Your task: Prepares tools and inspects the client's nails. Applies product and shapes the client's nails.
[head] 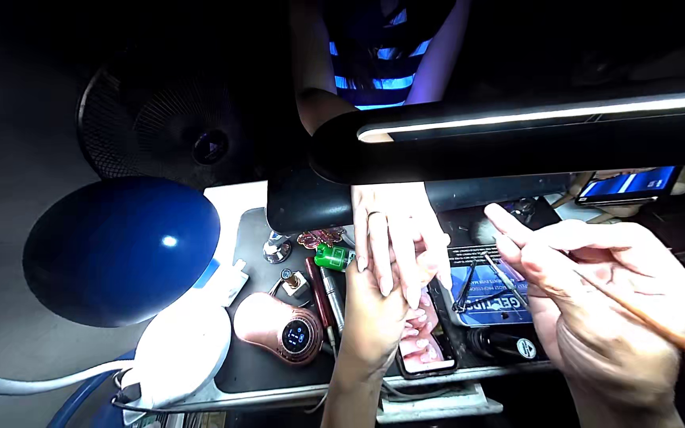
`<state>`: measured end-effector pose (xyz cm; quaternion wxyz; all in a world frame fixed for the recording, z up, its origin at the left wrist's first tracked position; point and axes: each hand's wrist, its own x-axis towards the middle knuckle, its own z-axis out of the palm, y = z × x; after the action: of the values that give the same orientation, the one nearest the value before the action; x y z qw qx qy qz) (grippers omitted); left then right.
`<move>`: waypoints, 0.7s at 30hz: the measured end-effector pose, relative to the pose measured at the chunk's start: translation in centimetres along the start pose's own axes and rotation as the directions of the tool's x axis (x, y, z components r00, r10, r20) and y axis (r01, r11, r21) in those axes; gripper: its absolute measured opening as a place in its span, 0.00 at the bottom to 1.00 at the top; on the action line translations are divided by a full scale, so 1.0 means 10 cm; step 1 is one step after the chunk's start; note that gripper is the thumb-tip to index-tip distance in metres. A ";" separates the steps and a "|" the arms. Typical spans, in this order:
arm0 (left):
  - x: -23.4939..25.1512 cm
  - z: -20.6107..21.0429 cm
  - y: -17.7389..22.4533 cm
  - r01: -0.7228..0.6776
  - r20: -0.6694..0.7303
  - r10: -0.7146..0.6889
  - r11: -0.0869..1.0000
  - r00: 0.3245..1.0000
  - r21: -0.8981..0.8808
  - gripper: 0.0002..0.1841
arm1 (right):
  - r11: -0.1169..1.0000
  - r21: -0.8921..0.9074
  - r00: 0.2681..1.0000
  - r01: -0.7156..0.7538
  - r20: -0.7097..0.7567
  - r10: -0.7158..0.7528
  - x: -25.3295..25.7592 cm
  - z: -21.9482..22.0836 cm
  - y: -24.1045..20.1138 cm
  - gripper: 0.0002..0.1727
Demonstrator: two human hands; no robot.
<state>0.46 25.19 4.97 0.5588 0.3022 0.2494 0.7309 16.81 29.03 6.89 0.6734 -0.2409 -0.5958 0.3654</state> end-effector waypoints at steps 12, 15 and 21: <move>-0.03 0.00 0.03 -0.017 -0.032 0.017 1.000 0.999 0.007 0.12 | 1.000 0.009 0.997 -0.022 -0.068 0.023 -0.23 0.27 0.05 0.06; -0.03 0.01 0.03 -0.015 -0.050 0.016 1.000 0.999 0.024 0.12 | 1.000 0.004 0.997 -0.025 -0.076 0.025 -0.26 0.30 0.06 0.07; -0.04 0.00 0.02 -0.011 -0.039 0.012 1.000 0.999 0.030 0.13 | 1.000 0.011 0.998 -0.020 -0.064 0.021 -0.27 0.29 0.09 0.08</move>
<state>0.39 24.79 5.10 0.5451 0.2974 0.2693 0.7361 13.71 27.14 4.97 0.6897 -0.2550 -0.5694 0.3675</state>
